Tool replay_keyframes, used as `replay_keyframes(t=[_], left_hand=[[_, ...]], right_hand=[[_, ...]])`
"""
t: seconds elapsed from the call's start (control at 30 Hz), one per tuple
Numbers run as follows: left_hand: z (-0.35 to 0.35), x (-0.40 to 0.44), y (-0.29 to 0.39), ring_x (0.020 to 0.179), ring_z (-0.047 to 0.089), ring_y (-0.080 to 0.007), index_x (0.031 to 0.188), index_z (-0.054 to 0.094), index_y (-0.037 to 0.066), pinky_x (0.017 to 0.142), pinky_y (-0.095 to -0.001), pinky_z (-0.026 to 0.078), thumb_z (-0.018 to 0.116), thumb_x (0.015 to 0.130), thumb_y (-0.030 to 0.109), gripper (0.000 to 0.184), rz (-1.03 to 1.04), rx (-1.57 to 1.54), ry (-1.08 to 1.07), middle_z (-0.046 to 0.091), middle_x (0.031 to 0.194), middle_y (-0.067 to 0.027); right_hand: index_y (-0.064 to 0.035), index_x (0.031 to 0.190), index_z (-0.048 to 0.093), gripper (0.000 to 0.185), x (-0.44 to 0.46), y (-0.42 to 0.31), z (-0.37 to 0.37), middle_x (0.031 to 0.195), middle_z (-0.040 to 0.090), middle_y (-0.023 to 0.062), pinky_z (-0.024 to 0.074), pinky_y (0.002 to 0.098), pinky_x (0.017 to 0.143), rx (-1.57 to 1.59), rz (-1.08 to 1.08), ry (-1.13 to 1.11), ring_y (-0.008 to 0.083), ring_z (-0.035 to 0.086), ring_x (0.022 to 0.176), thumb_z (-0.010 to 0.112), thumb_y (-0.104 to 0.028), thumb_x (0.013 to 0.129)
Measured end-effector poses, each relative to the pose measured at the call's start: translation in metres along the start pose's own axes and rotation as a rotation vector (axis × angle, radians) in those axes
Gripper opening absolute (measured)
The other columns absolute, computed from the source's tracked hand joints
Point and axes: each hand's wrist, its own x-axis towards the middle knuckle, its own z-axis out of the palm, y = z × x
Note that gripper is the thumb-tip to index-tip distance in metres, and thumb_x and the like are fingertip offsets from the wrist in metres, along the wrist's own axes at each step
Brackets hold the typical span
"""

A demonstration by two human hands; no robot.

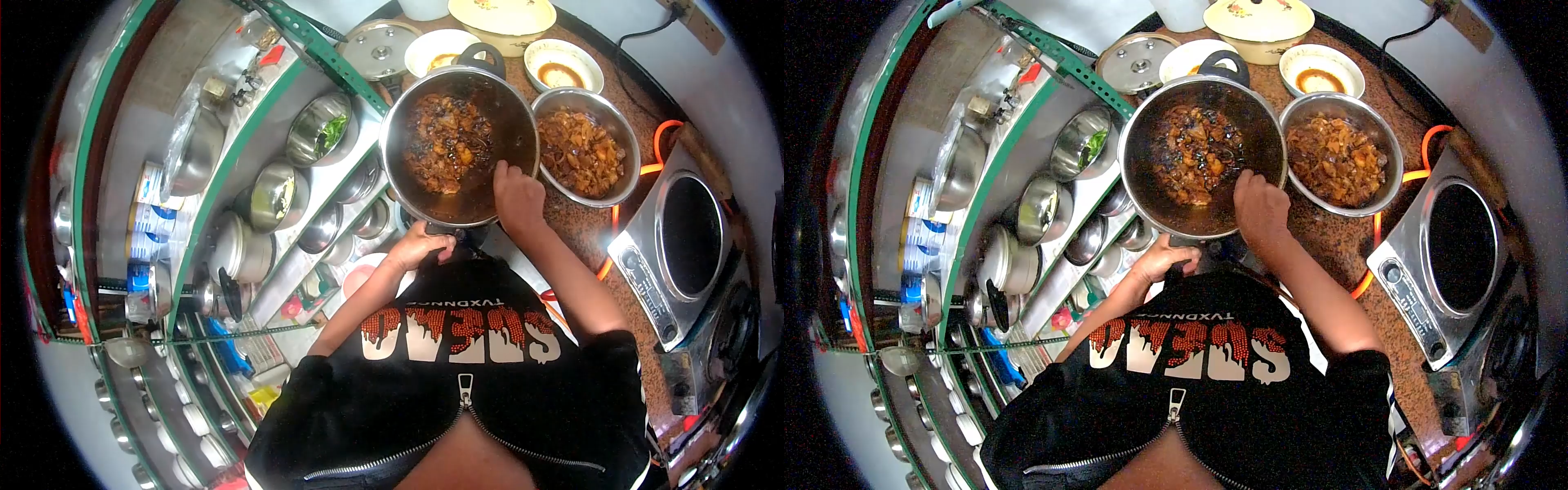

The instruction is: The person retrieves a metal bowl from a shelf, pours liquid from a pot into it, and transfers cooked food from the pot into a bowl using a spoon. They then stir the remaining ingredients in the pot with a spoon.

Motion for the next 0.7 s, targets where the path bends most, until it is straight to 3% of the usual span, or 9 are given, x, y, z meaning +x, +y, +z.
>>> replay_keyframes(t=[0.33, 0.57, 0.7], left_hand=[[0.0, 0.001, -0.002, 0.056, 0.053, -0.0166, 0.085, 0.052, 0.001, 0.052, -0.0285, 0.045, 0.061, 0.081, 0.007, 0.013, 0.009, -0.001, -0.01, 0.054, 0.064, -0.0069], [-0.001, 0.0, 0.0, 0.056, 0.052, -0.016, 0.086, 0.052, 0.001, 0.052, -0.0284, 0.044, 0.062, 0.082, 0.012, 0.016, 0.024, -0.005, -0.017, 0.054, 0.064, -0.0062], [-0.004, 0.003, -0.005, 0.051, 0.05, -0.0156, 0.077, 0.055, 0.002, 0.049, -0.0295, 0.042, 0.063, 0.079, 0.014, 0.015, 0.019, -0.034, -0.036, 0.054, 0.06, -0.0057]], right_hand=[[-0.0071, 0.079, 0.053, 0.009, -0.011, -0.012, -0.003, 0.069, 0.059, 0.0064, 0.0471, 0.0312, 0.04, 0.029, -0.082, -0.164, 0.0178, 0.064, 0.057, 0.06, -0.01, 0.074], [-0.0059, 0.085, 0.056, 0.012, -0.017, -0.021, -0.012, 0.071, 0.061, 0.0076, 0.0499, 0.0302, 0.046, 0.139, -0.063, -0.106, 0.0218, 0.064, 0.059, 0.059, -0.01, 0.075], [-0.0059, 0.083, 0.058, 0.011, -0.01, 0.0, -0.023, 0.069, 0.06, 0.0074, 0.0479, 0.0304, 0.045, 0.078, -0.017, -0.08, 0.022, 0.064, 0.06, 0.061, -0.009, 0.073]])
